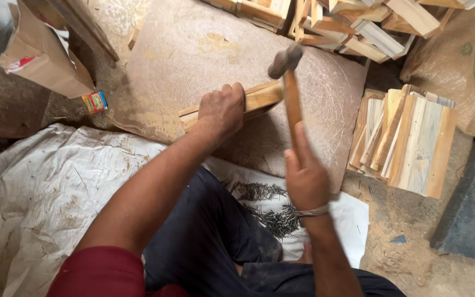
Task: The person assembles a small wooden box by hand, using a hammer to drive nails into pre-drilled holes. They repeatedly pick up nails, position them, and hammer them into the wooden slats to form the box structure.
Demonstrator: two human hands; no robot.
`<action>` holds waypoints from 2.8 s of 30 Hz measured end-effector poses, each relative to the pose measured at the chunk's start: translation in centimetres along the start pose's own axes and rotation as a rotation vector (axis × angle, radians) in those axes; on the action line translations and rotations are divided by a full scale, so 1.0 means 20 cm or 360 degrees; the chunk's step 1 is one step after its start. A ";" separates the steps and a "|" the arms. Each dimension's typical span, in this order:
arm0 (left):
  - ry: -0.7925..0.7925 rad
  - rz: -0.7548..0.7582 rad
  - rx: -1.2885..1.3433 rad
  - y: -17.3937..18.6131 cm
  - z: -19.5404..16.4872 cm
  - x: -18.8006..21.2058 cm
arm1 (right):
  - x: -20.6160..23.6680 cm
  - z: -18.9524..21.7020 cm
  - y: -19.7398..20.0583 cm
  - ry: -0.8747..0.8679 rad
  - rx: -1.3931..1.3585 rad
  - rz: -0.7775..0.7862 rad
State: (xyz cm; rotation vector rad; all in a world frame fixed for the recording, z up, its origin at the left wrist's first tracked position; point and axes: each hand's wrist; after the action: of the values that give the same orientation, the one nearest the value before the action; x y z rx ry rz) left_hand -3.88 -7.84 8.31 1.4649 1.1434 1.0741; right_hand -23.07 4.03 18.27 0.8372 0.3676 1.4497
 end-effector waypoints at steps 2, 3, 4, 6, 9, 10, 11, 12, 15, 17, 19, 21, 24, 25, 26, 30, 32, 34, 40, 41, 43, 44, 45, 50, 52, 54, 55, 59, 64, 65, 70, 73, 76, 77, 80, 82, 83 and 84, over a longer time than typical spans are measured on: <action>-0.0021 -0.0132 0.0019 0.01 0.01 0.00 | 0.00 -0.05 0.01 0.0190 -0.0198 -0.0155; -0.0013 -0.0114 0.0032 0.02 0.00 0.01 | 0.03 -0.09 0.01 0.0297 -0.0190 -0.0211; -0.0010 -0.0115 0.0047 0.03 0.00 0.01 | 0.06 -0.13 0.01 0.0416 -0.0178 -0.0280; -0.0027 -0.0115 0.0055 0.07 0.00 0.01 | 0.14 -0.22 -0.03 0.0905 -0.0061 -0.0430; -0.0125 -0.0114 0.0056 0.12 0.05 0.11 | 0.36 -0.37 -0.10 -0.0402 -0.0456 -0.0154; -0.0154 -0.0184 0.0046 0.13 0.09 0.16 | 0.42 -0.41 -0.13 -0.0333 -0.0382 -0.0169; -0.0176 -0.0248 0.0035 0.12 0.14 0.21 | 0.50 -0.45 -0.14 -0.0264 -0.0305 -0.0176; -0.0129 -0.0395 0.0112 0.11 0.21 0.28 | 0.57 -0.49 -0.16 -0.0147 -0.0273 -0.0171; -0.0057 -0.0686 0.0579 -0.02 0.42 0.45 | 0.72 -0.55 -0.19 -0.0400 -0.0392 -0.0084; 0.0030 -0.0701 0.1145 -0.15 0.49 0.49 | 0.74 -0.51 -0.19 -0.0083 -0.0289 -0.0098; 0.0048 -0.0632 0.1372 -0.29 0.45 0.42 | 0.68 -0.42 -0.18 0.0915 0.0073 -0.0168; 0.0108 -0.0620 0.1490 -0.39 0.39 0.36 | 0.59 -0.28 -0.14 0.0277 -0.0202 0.0039; 0.0172 -0.0745 0.1500 -0.45 0.32 0.29 | 0.49 -0.03 -0.04 0.0091 -0.0354 0.0021; 0.0164 -0.0828 0.1501 -0.45 0.30 0.29 | 0.49 0.04 -0.01 0.0153 -0.0361 -0.0035; 0.0167 -0.0910 0.1498 -0.44 0.30 0.29 | 0.51 0.11 0.01 0.0477 -0.0290 -0.0173; 0.0297 -0.0809 0.1504 -0.41 0.31 0.30 | 0.45 0.24 -0.10 0.1194 -0.0160 -0.0330; 0.0305 -0.0784 0.1468 -0.42 0.32 0.29 | 0.37 0.25 -0.22 0.1211 -0.0112 -0.0173; 0.0318 -0.0863 0.1324 -0.43 0.33 0.29 | 0.30 0.25 -0.33 0.1203 -0.0029 0.0075; 0.0347 -0.0761 0.1208 -0.45 0.32 0.29 | 0.32 0.18 -0.33 0.0041 0.0431 0.0290; 0.0437 -0.0532 0.1389 -0.44 0.32 0.29 | 0.35 0.15 -0.32 0.0242 0.0203 0.0194; 0.0370 -0.0648 0.1384 -0.43 0.32 0.28 | 0.44 0.05 -0.31 0.0620 -0.0265 0.0009; 0.0322 -0.0707 0.1378 -0.42 0.32 0.27 | 0.47 -0.01 -0.29 0.0485 -0.0350 -0.0005; 0.0393 -0.0651 0.1349 -0.41 0.33 0.25 | 0.48 -0.07 -0.28 0.0359 -0.0445 -0.0023; 0.0713 -0.0198 0.2155 -0.35 0.40 0.15 | 0.54 -0.41 -0.21 -0.0301 -0.0963 -0.0136; 0.1235 0.0097 0.2654 -0.34 0.40 0.18 | 0.52 -0.53 -0.21 -0.0528 -0.1222 -0.0142; 0.1264 0.0475 0.2845 -0.34 0.38 0.27 | 0.49 -0.65 -0.22 -0.0677 -0.1573 -0.0106; 0.1258 0.0515 0.3213 -0.34 0.34 0.32 | 0.47 -0.71 -0.23 -0.0750 -0.1746 -0.0074; 0.1367 0.0641 0.3628 -0.31 0.17 0.50 | 0.40 -0.88 -0.31 -0.0729 -0.2067 -0.0014; 0.0998 0.0772 0.4007 -0.31 0.04 0.58 | 0.37 -0.94 -0.36 -0.0705 -0.2097 0.0027; 0.0982 0.0794 0.4090 -0.33 0.02 0.59 | 0.38 -0.94 -0.37 -0.0695 -0.2073 0.0005; 0.1046 0.0851 0.4187 -0.41 -0.03 0.61 | 0.39 -0.92 -0.35 -0.0668 -0.2133 0.0058; 0.1137 0.0880 0.4248 -0.42 -0.06 0.61 | 0.40 -0.92 -0.35 -0.0691 -0.2172 0.0057; 0.1216 0.0890 0.4179 -0.40 -0.07 0.60 | 0.39 -0.92 -0.35 -0.0659 -0.2148 0.0063; 0.1253 0.0874 0.4118 -0.39 -0.07 0.60 | 0.39 -0.92 -0.35 -0.0664 -0.2147 0.0055; 0.1385 0.0755 0.3744 -0.36 -0.06 0.56 | 0.39 -0.93 -0.36 -0.0658 -0.2144 0.0046; 0.1310 0.0344 0.3627 -0.33 -0.05 0.49 | 0.39 -0.93 -0.36 -0.0615 -0.2135 0.0043; 0.1258 0.0142 0.3562 -0.32 -0.04 0.45 | 0.39 -0.93 -0.36 -0.0621 -0.2137 0.0037; 0.1174 0.0011 0.3203 -0.32 -0.03 0.41 | 0.40 -0.93 -0.36 -0.0625 -0.2136 0.0036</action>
State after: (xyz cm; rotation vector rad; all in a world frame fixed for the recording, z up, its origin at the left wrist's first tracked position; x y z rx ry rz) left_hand -4.01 0.94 2.86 2.3966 3.1820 0.0314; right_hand -29.59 17.41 2.69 -0.0099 -0.8583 1.1561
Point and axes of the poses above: each hand's wrist, its own x-axis away from the middle knuckle, its own y-axis out of the back of the hand, z = x × y, and after that the axes turned 12 degrees about -x, right-handed
